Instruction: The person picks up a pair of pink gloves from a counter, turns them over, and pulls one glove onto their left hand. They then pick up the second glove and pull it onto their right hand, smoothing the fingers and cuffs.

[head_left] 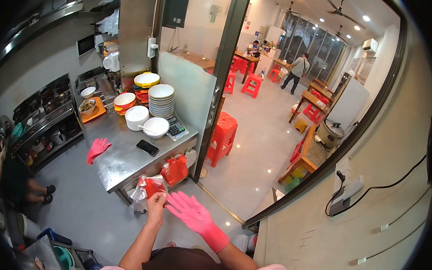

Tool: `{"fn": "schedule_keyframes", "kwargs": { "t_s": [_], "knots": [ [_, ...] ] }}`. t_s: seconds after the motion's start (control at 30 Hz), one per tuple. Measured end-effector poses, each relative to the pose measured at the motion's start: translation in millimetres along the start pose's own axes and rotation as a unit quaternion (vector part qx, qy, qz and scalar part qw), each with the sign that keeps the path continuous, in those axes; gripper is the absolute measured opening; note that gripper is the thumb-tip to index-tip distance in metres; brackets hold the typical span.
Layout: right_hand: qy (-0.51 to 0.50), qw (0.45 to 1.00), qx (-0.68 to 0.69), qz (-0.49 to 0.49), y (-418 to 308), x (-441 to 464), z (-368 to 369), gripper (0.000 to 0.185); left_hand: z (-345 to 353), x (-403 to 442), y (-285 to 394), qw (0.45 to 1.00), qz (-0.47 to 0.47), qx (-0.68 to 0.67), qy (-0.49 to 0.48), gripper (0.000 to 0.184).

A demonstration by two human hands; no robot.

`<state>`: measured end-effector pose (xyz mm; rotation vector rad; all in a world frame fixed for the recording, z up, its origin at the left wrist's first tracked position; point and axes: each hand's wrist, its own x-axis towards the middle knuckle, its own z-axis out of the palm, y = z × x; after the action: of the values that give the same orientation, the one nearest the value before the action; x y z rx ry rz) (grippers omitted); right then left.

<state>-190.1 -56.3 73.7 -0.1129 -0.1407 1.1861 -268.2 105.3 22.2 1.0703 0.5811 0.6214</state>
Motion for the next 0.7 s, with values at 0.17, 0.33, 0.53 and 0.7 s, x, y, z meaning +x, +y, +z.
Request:
{"fn": "schedule_keyframes", "kwargs": {
  "t_s": [0.17, 0.33, 0.53, 0.7],
  "knots": [
    [0.026, 0.999, -0.025, 0.016, -4.6, -1.9, -7.3, 0.058, 14.2, -16.4, 23.2, 0.996, -0.056, 0.018, -0.068, 0.016],
    [0.019, 0.999, -0.016, 0.035, -2.2, -1.1, -8.3, 0.058, -3.1, -0.9, 1.3, 0.998, -0.003, 0.028, -0.049, 0.012],
    [-0.093, 0.995, -0.030, 0.017, 14.5, 0.4, -11.4, 0.053, -25.1, 19.9, -18.2, 0.998, 0.022, -0.037, 0.041, 0.010],
    [-0.049, 0.998, -0.049, -0.009, 10.1, 1.3, -13.2, 0.054, -12.3, 3.7, -3.4, 0.998, -0.019, 0.025, -0.057, 0.019]
  ]
}}
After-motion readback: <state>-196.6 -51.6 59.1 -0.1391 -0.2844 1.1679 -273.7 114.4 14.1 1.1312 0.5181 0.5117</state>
